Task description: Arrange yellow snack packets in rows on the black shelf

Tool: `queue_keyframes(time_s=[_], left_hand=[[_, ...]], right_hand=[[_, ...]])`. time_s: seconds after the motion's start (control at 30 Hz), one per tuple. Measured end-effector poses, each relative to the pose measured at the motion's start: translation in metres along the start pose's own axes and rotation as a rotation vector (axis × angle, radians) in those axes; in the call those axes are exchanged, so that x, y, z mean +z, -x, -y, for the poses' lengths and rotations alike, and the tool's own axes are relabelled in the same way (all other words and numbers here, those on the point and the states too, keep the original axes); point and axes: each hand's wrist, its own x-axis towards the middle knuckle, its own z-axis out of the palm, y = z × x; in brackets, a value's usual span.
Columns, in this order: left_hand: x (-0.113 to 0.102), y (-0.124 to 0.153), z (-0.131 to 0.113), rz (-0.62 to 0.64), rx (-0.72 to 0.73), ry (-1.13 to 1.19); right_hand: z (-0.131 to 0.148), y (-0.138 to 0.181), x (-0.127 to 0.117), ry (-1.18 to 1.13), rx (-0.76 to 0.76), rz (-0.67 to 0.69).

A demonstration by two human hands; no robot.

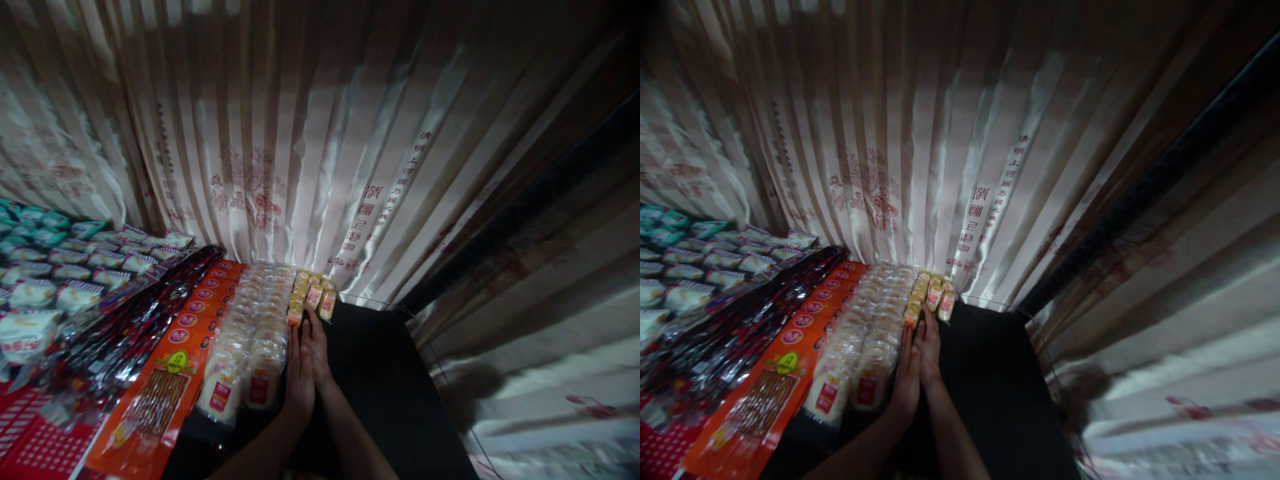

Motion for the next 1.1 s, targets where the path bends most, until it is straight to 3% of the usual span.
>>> queue_keyframes(time_s=[0.17,0.4,0.6,0.73,0.87,1.1], left_hand=[[0.0,0.001,0.007,0.022,0.024,0.004],[-0.001,0.008,0.007,0.022,0.093,-0.009],[-0.003,0.01,0.009,-0.004,0.113,0.025],[-0.002,0.009,0.015,-0.022,0.146,0.021],[0.0,0.009,0.02,-0.034,0.157,0.039],[-0.001,0.009,0.02,-0.014,0.135,0.005]], right_hand=[[0.003,-0.01,0.005,-0.028,0.079,0.04],[0.0,-0.012,0.003,-0.022,0.037,0.036],[-0.007,-0.012,-0.004,0.087,-0.043,-0.154],[-0.011,-0.024,-0.01,0.159,-0.011,-0.223],[-0.01,-0.036,-0.01,0.232,0.006,-0.202],[-0.003,-0.041,-0.007,0.4,-0.155,-0.133]])
